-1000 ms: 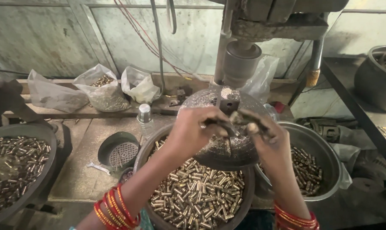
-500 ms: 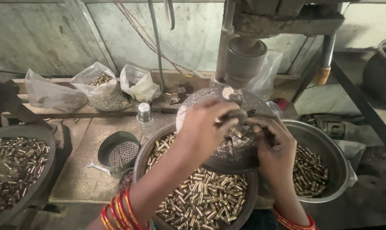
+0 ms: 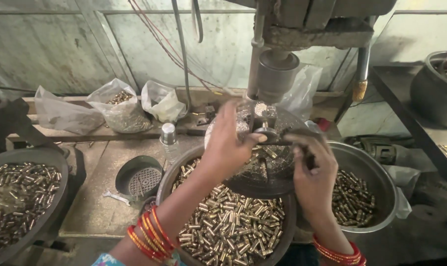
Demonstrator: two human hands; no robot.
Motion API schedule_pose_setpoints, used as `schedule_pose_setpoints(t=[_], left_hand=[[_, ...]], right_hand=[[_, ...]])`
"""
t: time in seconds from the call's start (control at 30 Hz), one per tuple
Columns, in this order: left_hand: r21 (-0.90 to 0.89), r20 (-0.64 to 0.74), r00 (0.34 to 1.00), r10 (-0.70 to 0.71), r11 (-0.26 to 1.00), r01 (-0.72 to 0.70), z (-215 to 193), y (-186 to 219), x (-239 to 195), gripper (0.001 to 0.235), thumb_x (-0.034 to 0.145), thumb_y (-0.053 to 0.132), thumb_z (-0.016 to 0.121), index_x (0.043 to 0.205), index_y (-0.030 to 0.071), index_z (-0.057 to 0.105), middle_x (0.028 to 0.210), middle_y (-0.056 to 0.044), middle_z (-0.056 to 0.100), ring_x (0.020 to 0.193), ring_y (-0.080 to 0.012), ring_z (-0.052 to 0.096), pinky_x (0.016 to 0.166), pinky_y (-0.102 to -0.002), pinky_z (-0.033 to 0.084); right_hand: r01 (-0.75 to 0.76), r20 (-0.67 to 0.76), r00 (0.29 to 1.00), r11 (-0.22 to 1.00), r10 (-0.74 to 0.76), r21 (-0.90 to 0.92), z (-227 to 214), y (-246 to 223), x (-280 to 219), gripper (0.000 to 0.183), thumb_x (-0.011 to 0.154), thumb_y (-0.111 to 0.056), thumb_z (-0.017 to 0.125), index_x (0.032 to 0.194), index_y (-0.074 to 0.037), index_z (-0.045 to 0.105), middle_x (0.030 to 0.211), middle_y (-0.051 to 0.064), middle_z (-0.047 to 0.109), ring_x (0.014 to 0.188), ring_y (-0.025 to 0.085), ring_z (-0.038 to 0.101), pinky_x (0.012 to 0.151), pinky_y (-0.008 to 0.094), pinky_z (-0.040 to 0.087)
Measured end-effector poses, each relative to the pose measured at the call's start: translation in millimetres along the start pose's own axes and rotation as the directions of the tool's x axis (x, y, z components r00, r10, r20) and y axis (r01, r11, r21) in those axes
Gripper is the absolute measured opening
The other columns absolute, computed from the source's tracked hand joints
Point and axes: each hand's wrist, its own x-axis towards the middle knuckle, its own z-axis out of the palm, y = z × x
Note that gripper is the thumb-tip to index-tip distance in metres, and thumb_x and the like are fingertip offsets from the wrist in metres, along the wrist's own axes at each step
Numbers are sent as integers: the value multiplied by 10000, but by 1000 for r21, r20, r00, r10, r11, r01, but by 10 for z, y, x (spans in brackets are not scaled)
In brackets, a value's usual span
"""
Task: Inserting metal components into a rotating machine die and operating a manual press to assemble parts.
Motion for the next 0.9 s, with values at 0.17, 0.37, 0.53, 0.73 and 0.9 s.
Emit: schedule_pose_setpoints(t=[0.17, 0.37, 0.53, 0.73, 0.9], left_hand=[[-366, 196, 957, -213, 890, 273, -20, -60, 102, 762, 850, 99, 728, 1498, 76, 327, 1498, -189, 504, 1343, -363, 559, 1112, -473, 433], [-320, 143, 971, -193, 919, 230, -17, -13, 86, 749, 827, -14, 721, 1466, 59, 337, 1461, -264, 539, 1325, -413, 557, 1004, -461, 500], [-377, 273, 901, -337, 824, 422, -101, 82, 129, 716, 852, -10, 681, 1464, 76, 319, 1424, -289, 559, 1262, -401, 640, 964, -418, 591], [-396, 182, 972, -145, 894, 208, -28, 14, 57, 661, 871, -24, 714, 1423, 41, 356, 1441, -326, 515, 1289, -430, 578, 965, -430, 560], [-391, 158, 965, -209, 884, 255, -105, 207, -37, 563, 875, 17, 693, 1372, 59, 432, 1330, -215, 605, 1174, -329, 677, 843, -380, 631]], right_hand=[[265, -325, 851, 872, -412, -411, -250, 105, 562, 599, 1000, -63, 763, 1491, 18, 430, 1398, 256, 366, 1349, 352, 377, 1123, 546, 392], [302, -132, 905, 830, -404, -469, -324, 959, 2034, 273, 1008, -60, 605, 1273, 4, 591, 1287, 163, 636, 1189, 247, 566, 999, 429, 449], [409, -110, 796, 663, -595, -628, -59, 1902, 2738, 230, 1019, -52, 632, 1243, -2, 642, 1312, 171, 664, 1226, 303, 568, 1051, 466, 498], [280, -100, 958, 803, -269, 527, -10, 2677, 3210, 243, 1144, -212, 591, 1328, -54, 591, 1396, 109, 606, 1270, 257, 576, 1123, 412, 528], [484, 50, 869, 826, -492, -288, -347, 2287, 2927, 169, 1136, -213, 684, 1196, -55, 681, 1237, 88, 666, 1163, 220, 618, 1007, 409, 510]])
